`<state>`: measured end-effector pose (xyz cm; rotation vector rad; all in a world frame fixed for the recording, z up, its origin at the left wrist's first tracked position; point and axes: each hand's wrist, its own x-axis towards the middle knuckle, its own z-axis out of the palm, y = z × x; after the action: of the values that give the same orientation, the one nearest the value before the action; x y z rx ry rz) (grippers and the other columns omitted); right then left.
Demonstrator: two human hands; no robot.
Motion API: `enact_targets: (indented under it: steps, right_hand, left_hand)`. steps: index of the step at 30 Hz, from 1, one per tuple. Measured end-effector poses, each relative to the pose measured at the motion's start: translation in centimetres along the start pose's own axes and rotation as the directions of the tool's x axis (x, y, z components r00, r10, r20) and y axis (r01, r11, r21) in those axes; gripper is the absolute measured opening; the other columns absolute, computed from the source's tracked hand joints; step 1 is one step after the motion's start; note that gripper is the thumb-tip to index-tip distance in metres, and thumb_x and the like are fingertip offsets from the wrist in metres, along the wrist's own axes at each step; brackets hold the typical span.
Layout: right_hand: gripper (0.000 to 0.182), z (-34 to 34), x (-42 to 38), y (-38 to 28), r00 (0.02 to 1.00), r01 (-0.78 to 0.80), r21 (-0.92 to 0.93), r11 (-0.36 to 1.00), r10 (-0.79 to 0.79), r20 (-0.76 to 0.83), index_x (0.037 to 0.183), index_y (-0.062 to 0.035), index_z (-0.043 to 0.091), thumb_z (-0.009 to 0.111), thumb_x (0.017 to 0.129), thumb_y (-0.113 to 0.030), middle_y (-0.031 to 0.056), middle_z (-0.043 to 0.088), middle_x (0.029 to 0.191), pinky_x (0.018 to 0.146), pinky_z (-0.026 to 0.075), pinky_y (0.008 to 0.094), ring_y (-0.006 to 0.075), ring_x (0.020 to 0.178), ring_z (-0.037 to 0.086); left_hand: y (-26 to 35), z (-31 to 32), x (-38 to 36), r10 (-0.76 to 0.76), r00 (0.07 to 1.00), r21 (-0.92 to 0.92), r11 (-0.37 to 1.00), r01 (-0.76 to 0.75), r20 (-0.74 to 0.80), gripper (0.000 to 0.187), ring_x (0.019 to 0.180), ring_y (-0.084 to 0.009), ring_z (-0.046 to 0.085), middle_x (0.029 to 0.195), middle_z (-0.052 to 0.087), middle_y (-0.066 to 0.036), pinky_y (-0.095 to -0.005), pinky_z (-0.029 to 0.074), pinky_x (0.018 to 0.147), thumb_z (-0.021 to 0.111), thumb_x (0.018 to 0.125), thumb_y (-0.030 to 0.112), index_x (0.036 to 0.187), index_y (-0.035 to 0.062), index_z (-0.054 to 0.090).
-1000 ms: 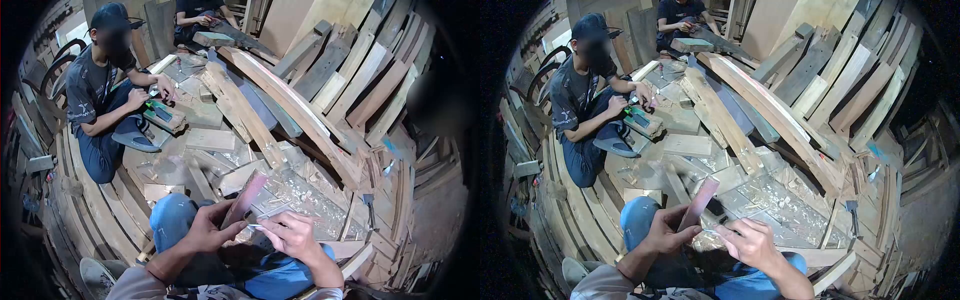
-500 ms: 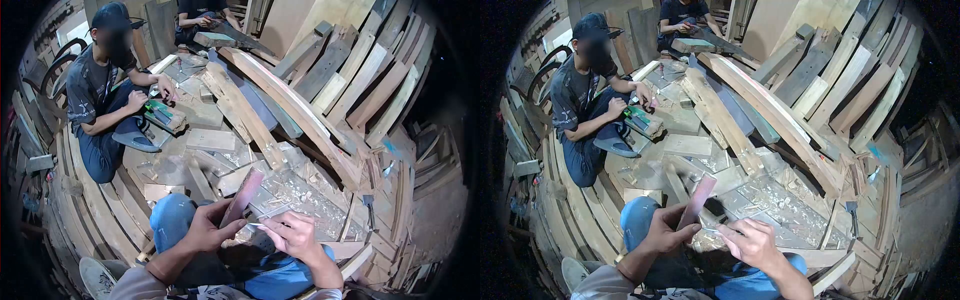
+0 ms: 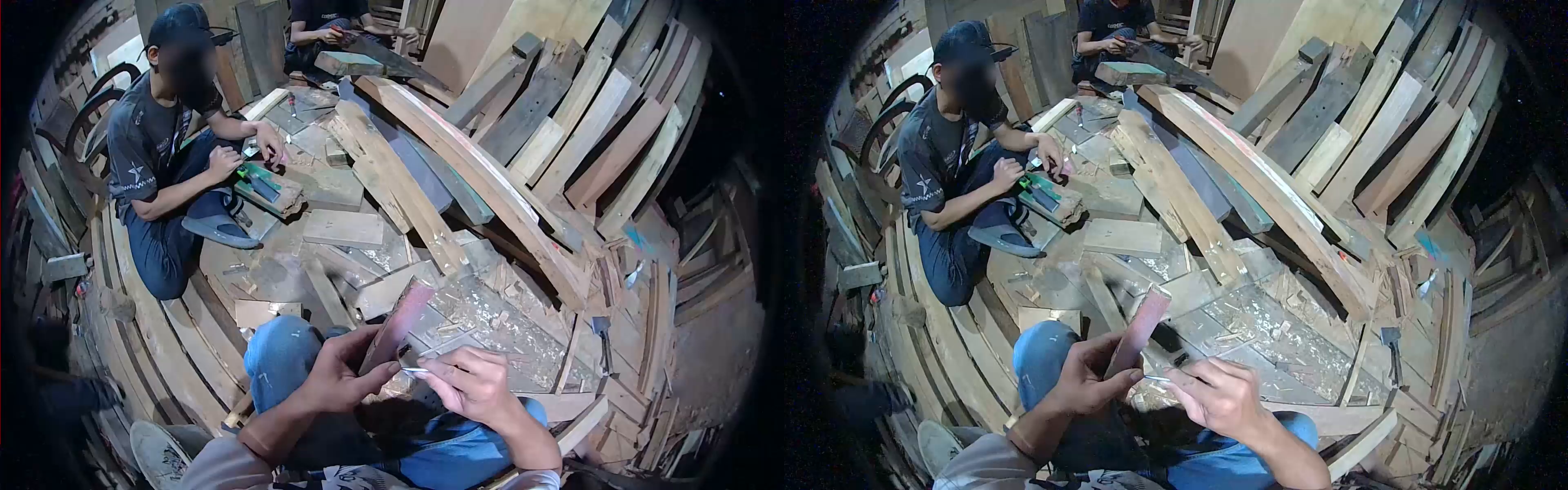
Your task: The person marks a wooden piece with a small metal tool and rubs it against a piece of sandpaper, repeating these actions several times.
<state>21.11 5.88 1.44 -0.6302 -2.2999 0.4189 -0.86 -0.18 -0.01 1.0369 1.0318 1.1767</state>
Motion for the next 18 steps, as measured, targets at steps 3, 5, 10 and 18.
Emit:
enact_targets:
  steps: [3, 5, 10, 18]
  right_hand:
    - [0.019, 0.4, 0.1, -0.1, 1.0, -0.003, 0.043, 0.999, 0.005, -0.029, 0.092, -0.0042, 0.076, 0.081, 0.073, -0.006, 0.0042, 0.065, 0.069, 0.05, 0.051, 0.03, 0.0182, 0.057, 0.064]
    - [0.019, 0.6, 0.0, -0.3, 1.0, 0.003, 0.054, 0.999, -0.003, -0.006, 0.092, -0.0035, 0.076, 0.082, 0.074, -0.007, 0.0042, 0.061, 0.064, 0.046, 0.048, 0.03, 0.0177, 0.051, 0.06]
    - [0.018, 1.0, -0.3, -0.3, 1.0, 0.017, 0.054, 0.998, -0.017, -0.007, 0.089, -0.0029, 0.075, 0.082, 0.073, -0.007, 0.0045, 0.058, 0.061, 0.043, 0.044, 0.0302, 0.017, 0.047, 0.056]
    - [0.019, 0.0, -0.2, 0.2, 0.999, -0.006, -0.01, 1.0, 0.007, 0.054, 0.092, -0.002, 0.073, 0.079, 0.074, -0.005, 0.0048, 0.053, 0.059, 0.043, 0.041, 0.0319, 0.0182, 0.046, 0.053]
  left_hand:
    - [0.5, 0.0, 0.0, -0.042, 0.999, 0.039, 0.998, 0.043, -0.007, 0.051, 0.081, -0.0075, 0.06, 0.096, 0.065, -0.004, -0.023, 0.049, 0.068, 0.074, 0.088, 0.007, 0.133, -0.0042, 0.054]
    - [0.4, 0.0, 0.0, -0.045, 0.999, 0.074, 0.996, 0.047, -0.027, 0.049, 0.079, -0.0066, 0.059, 0.094, 0.065, -0.003, -0.0225, 0.049, 0.067, 0.073, 0.089, 0.006, 0.133, -0.0039, 0.053]
    - [0.2, -0.1, 0.0, -0.046, 0.999, 0.061, 0.997, 0.046, -0.004, 0.045, 0.075, -0.0046, 0.058, 0.09, 0.064, -0.001, -0.0212, 0.047, 0.064, 0.072, 0.089, 0.005, 0.129, -0.0036, 0.055]
    - [0.1, 0.6, 0.2, -0.004, 0.998, 0.05, 0.999, 0.007, -0.056, 0.04, 0.072, -0.0044, 0.057, 0.091, 0.064, -0.001, -0.0212, 0.045, 0.062, 0.074, 0.088, 0.008, 0.124, -0.0034, 0.059]
